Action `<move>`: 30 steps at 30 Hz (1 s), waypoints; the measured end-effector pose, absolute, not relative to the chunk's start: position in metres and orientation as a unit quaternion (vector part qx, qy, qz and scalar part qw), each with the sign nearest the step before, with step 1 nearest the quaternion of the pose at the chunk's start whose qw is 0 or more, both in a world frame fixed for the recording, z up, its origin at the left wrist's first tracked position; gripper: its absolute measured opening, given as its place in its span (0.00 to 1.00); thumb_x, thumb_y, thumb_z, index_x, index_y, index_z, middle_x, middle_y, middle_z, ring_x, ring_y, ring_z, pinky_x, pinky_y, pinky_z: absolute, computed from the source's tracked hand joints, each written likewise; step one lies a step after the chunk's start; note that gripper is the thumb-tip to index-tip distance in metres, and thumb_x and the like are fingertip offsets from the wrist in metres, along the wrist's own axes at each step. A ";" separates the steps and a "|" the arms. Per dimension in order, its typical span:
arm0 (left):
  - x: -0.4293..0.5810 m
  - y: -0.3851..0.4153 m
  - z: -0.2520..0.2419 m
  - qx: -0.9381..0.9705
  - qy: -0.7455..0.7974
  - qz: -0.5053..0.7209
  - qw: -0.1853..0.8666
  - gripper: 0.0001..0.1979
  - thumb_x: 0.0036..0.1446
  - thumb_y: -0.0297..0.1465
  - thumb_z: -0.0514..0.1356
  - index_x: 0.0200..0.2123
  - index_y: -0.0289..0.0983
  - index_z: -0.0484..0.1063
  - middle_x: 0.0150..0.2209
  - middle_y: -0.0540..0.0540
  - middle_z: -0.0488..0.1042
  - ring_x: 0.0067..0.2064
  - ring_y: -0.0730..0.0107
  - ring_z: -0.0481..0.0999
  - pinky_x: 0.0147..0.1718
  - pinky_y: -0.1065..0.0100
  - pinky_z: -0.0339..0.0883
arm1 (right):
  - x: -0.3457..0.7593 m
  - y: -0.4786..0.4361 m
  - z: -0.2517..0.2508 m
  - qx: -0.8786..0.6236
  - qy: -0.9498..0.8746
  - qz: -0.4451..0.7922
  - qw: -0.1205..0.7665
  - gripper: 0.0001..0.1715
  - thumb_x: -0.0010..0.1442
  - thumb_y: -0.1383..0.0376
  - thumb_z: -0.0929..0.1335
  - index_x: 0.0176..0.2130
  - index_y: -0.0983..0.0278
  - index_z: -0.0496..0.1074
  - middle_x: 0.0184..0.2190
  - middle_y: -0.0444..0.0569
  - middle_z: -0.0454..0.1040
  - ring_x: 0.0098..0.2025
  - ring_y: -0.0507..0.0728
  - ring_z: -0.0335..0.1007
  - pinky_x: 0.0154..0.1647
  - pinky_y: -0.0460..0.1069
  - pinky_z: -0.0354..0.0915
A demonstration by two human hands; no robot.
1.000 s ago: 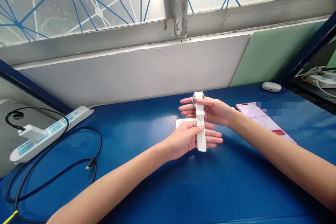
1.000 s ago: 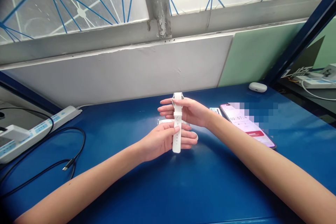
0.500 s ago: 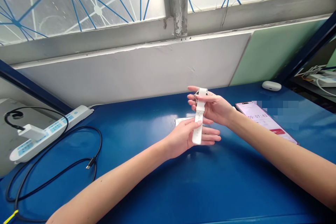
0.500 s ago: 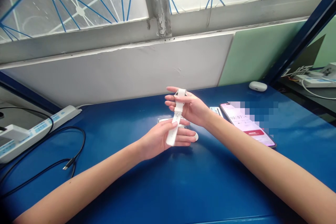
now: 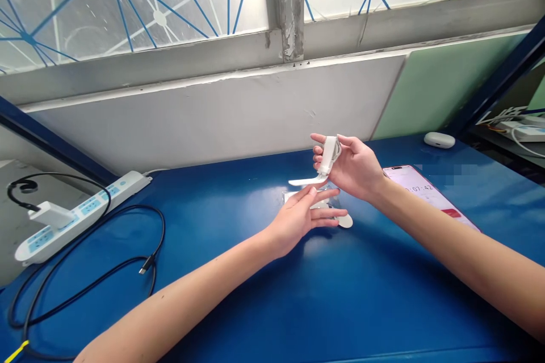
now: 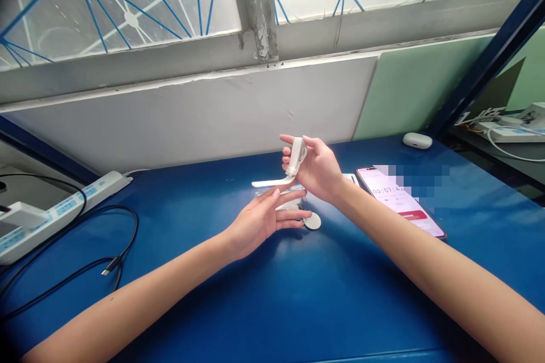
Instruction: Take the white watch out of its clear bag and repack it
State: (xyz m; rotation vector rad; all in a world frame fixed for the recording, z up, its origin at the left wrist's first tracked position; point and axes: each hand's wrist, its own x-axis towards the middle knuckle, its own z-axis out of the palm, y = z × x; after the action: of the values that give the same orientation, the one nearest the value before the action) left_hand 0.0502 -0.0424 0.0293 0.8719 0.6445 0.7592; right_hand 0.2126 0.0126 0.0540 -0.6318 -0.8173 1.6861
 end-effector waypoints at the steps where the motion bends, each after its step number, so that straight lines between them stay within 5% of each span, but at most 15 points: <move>1: 0.050 -0.041 0.030 0.400 0.300 0.359 0.788 0.21 0.70 0.37 0.53 0.61 0.36 0.63 0.62 0.32 0.66 0.48 0.52 0.80 0.48 0.56 0.71 | 0.212 0.012 0.054 -0.274 -0.357 0.706 0.547 0.15 0.62 0.59 0.64 0.44 0.62 0.74 0.32 0.47 0.73 0.35 0.56 0.70 0.41 0.50 0.71; 5: 0.047 -0.036 0.035 0.413 0.310 0.374 0.770 0.20 0.68 0.36 0.55 0.60 0.36 0.63 0.63 0.33 0.64 0.47 0.51 0.81 0.50 0.53 0.70 | 0.208 0.012 0.053 -0.279 -0.398 0.652 0.582 0.11 0.59 0.60 0.71 0.42 0.60 0.76 0.31 0.44 0.73 0.36 0.53 0.72 0.47 0.50 0.70; 11: 0.045 -0.032 0.043 0.444 0.322 0.385 0.742 0.15 0.68 0.33 0.54 0.55 0.35 0.66 0.60 0.34 0.68 0.48 0.51 0.80 0.50 0.53 0.70 | 0.203 0.008 0.051 -0.297 -0.463 0.584 0.597 0.14 0.55 0.55 0.75 0.38 0.61 0.78 0.30 0.44 0.75 0.32 0.52 0.71 0.38 0.50 0.70; 18: 0.046 -0.036 0.037 0.490 0.320 0.337 0.738 0.20 0.60 0.42 0.63 0.47 0.31 0.74 0.42 0.35 0.79 0.41 0.57 0.81 0.46 0.58 0.71 | 0.204 0.004 0.053 -0.366 -0.502 0.523 0.584 0.16 0.54 0.50 0.75 0.37 0.58 0.79 0.37 0.49 0.80 0.37 0.58 0.74 0.28 0.49 0.67; 25: 0.045 -0.038 0.039 0.505 0.309 0.306 0.746 0.22 0.57 0.46 0.65 0.41 0.31 0.77 0.36 0.39 0.79 0.38 0.62 0.80 0.43 0.62 0.71 | 0.196 0.001 0.050 -0.330 -0.483 0.562 0.585 0.14 0.55 0.53 0.75 0.37 0.59 0.79 0.37 0.49 0.81 0.46 0.59 0.76 0.50 0.54 0.71; 30: 0.046 -0.038 0.038 0.486 0.302 0.277 0.772 0.23 0.54 0.47 0.67 0.37 0.30 0.76 0.34 0.39 0.78 0.35 0.65 0.79 0.40 0.64 0.71 | 0.194 -0.004 0.053 -0.336 -0.483 0.579 0.564 0.16 0.54 0.52 0.75 0.38 0.60 0.79 0.37 0.49 0.82 0.44 0.58 0.78 0.51 0.54 0.71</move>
State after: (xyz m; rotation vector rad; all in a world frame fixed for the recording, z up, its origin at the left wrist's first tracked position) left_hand 0.0458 -0.0380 0.0382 1.0529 0.6551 0.6006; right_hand 0.1944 -0.0042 0.0535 -0.7906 -1.1367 1.3616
